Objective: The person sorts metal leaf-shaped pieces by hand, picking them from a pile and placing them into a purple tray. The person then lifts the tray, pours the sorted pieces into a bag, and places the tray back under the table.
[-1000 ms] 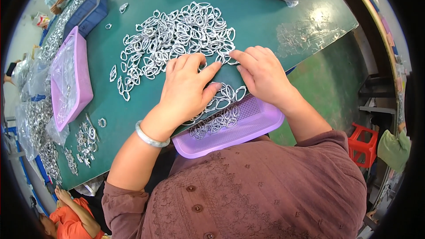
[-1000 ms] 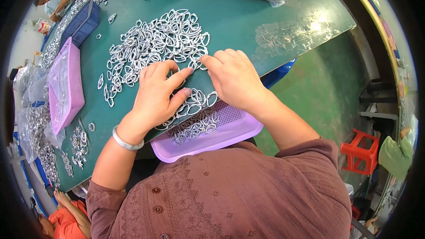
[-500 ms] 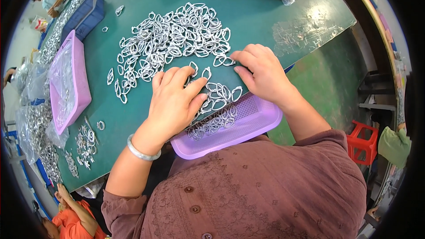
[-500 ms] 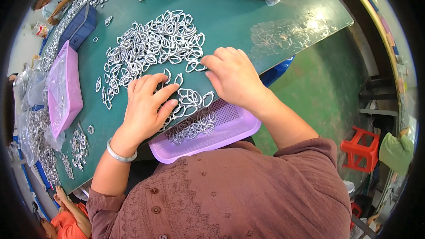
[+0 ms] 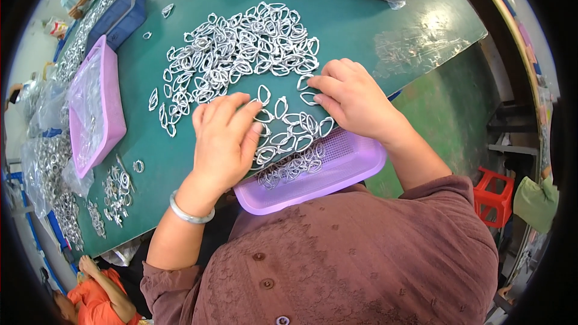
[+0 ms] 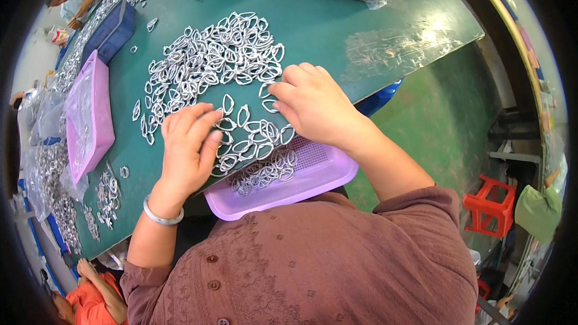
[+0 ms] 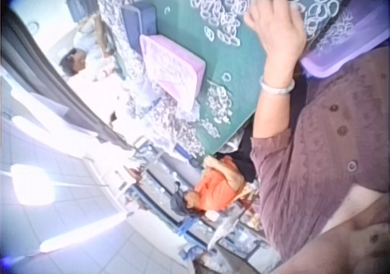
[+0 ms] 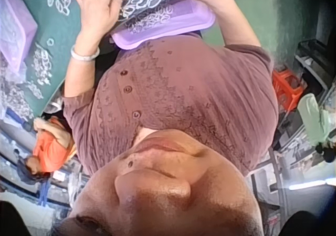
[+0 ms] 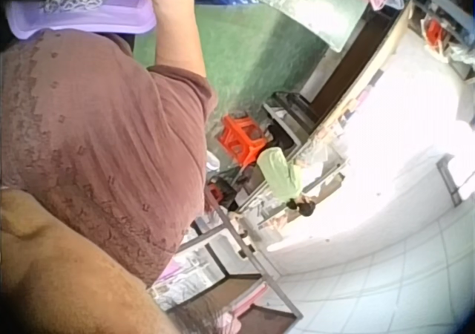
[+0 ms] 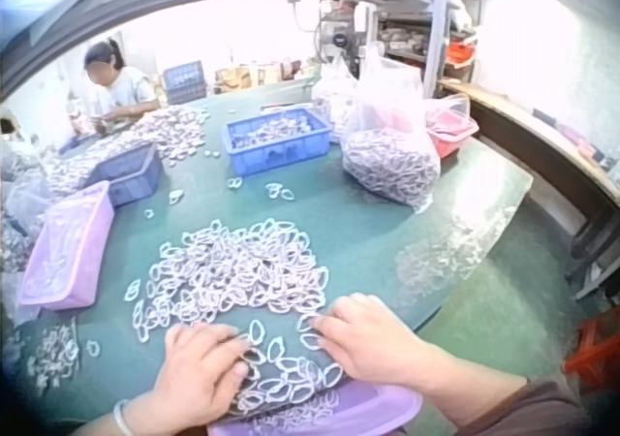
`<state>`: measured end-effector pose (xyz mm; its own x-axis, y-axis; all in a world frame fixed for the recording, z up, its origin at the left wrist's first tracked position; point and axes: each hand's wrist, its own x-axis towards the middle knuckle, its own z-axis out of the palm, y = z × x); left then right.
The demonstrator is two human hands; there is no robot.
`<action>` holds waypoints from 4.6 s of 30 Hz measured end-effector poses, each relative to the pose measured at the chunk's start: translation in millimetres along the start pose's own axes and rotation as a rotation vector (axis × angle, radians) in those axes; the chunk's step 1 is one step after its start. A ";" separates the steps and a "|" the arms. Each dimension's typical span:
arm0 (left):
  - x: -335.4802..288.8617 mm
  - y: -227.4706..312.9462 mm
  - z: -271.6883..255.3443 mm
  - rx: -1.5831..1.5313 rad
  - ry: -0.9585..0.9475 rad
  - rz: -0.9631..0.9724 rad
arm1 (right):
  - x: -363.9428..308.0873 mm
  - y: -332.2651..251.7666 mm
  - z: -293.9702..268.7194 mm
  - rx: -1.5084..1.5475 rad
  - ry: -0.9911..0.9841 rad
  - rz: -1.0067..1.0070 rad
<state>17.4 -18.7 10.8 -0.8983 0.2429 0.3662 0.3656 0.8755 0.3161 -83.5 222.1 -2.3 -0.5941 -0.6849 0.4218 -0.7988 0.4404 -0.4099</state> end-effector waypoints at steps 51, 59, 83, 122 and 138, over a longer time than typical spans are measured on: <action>14.8 -3.1 12.7 -0.061 0.002 -0.025 | 8.2 6.1 -1.0 -0.062 -0.031 0.155; 22.8 -9.8 12.7 -0.092 -0.059 -0.016 | 9.6 8.2 5.4 -0.064 0.011 0.095; 19.2 -6.4 13.6 -0.032 -0.034 0.015 | 28.8 6.6 0.3 -0.043 -0.050 -0.080; 55.5 -7.3 31.2 0.021 -0.063 0.007 | 44.2 24.6 17.4 -0.115 0.029 -0.010; 31.4 -4.4 12.0 -0.065 -0.115 0.007 | 18.9 32.7 -11.2 0.101 -0.039 -0.021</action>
<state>-15.4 -9.9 10.5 -0.9165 0.2984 0.2666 0.3833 0.8458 0.3711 -121.9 230.1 1.3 -0.5713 -0.7164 0.4006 -0.7964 0.3657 -0.4817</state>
